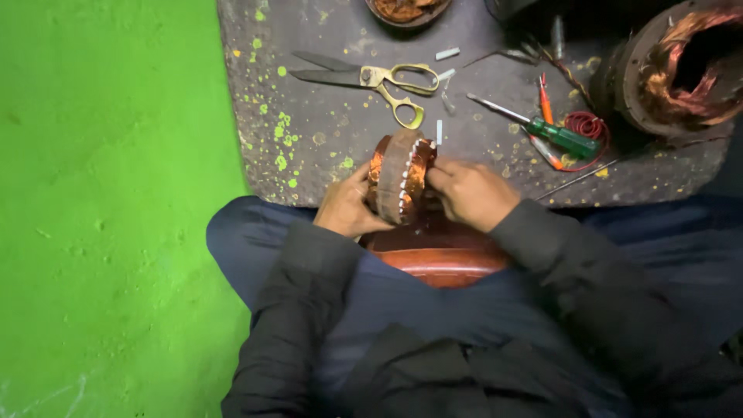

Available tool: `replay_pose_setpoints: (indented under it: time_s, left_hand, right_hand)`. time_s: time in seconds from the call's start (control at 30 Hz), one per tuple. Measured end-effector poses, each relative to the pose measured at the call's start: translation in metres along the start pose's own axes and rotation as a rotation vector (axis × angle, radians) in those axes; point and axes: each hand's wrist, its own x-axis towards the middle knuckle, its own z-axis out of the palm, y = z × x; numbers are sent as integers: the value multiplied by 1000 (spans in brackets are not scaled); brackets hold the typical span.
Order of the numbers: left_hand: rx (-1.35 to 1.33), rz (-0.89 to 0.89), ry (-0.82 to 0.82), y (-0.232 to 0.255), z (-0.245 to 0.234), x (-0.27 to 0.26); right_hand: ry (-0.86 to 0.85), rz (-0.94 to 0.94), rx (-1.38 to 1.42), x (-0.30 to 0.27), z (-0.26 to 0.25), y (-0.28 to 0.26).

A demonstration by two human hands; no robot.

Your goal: The person sits cross-legged and winds copper wire into the slots of a motor stator. They use a screwdriver to push the wire into place and adjust the coil, occasionally rotating the stator to continue winding.

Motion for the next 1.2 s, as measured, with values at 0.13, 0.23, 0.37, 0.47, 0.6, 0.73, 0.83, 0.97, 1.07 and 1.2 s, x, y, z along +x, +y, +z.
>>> replay_pose_setpoints:
  time_s: [0.13,0.23,0.37,0.47,0.6,0.73,0.83,0.97,1.07,1.2]
  left_hand:
    - [102,-32,65,-7,4,-7]
    - [118,-24,82,-11,4,-9]
    - [131,-49,66,-5,4,-12]
    - [168,16,101,0,2,-15]
    - [155,27,120,0,4,-12]
    - [150,-38,79,1,4,-10]
    - [166,-30,73,1,3,-8]
    - [142,-25,80,2,2,-11]
    - [126,-71,99,2,7,-14]
    - [114,16,128,3,7,-15]
  right_hand:
    - [65,13,12,5,13,-16]
    - [84,32,4,5,10,-18]
    - [113,56,40,2,9,-18]
    - [155,56,58,-1,13,-17]
    - [174,75,91,-3,14,-17]
    - [169,83,127,-4,14,-18]
    - [180,74,112,-2,15,-19]
    - [79,70,130,-5,7,-23]
    - [-23,44,133,-7,1,-23]
    - [-97,53,120,-7,-2,-22]
